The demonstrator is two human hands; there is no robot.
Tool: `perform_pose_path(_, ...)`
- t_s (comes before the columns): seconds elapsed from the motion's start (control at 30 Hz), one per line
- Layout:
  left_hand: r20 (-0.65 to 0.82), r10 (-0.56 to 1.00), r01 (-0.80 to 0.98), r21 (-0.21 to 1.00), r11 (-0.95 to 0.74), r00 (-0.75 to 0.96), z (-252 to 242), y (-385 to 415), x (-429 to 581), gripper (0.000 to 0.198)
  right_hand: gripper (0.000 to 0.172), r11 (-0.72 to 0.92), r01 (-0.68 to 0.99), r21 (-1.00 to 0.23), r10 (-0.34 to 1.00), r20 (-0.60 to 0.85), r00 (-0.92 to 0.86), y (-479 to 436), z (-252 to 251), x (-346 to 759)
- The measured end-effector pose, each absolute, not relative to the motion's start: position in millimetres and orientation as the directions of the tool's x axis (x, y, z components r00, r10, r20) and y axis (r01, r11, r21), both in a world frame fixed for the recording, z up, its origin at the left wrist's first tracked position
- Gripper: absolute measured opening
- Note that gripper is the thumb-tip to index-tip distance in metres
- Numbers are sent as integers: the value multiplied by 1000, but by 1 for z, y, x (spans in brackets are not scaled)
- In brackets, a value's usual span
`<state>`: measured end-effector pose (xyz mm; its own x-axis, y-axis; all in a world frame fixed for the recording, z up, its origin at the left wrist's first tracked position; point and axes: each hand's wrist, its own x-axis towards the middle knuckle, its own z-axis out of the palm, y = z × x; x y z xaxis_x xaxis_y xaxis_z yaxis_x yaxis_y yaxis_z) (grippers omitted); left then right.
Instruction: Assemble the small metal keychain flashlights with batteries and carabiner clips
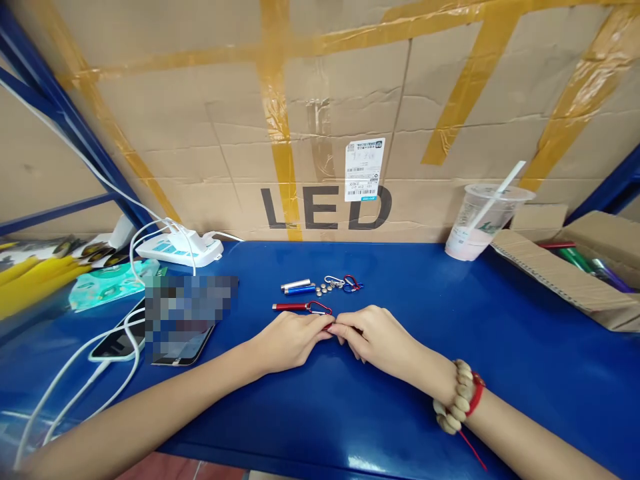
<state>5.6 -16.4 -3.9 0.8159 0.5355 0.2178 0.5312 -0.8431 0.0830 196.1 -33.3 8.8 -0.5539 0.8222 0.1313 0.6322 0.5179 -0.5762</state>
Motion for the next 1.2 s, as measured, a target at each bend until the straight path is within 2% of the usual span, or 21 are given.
perform_pose_path(0.07,223,541,535,94,-840,811,-4,-16,6,23,39,457,614,-644,845,99,-526,-34,8,195)
perform_pose_path(0.17,226,544,536,102,-838,808,-4,-15,6,24,40,459,619,-637,851,116,-512,-35,9,194)
perform_pose_path(0.37,276,573,538,199,-819,771,-3,-16,10,25,41,634,688,-355,774,274,-572,-34,18,200)
perform_pose_path(0.47,281,582,520,266,-812,763,0,-17,11,23,44,672,689,-269,739,299,-604,-33,20,204)
perform_pose_path(0.77,269,631,547,328,-770,728,-4,-18,11,20,49,663,681,-313,749,263,-608,-27,20,207)
perform_pose_path(0.9,254,699,610,350,-711,669,-2,-21,13,20,45,674,692,-259,735,333,-591,-26,21,208)
perform_pose_path(1.0,252,722,626,368,-688,645,-1,-21,14,21,40,673,689,-270,731,389,-561,-27,21,210)
perform_pose_path(1.2,257,697,607,351,-713,669,0,-20,15,22,37,687,674,-273,720,384,-578,-26,20,211)
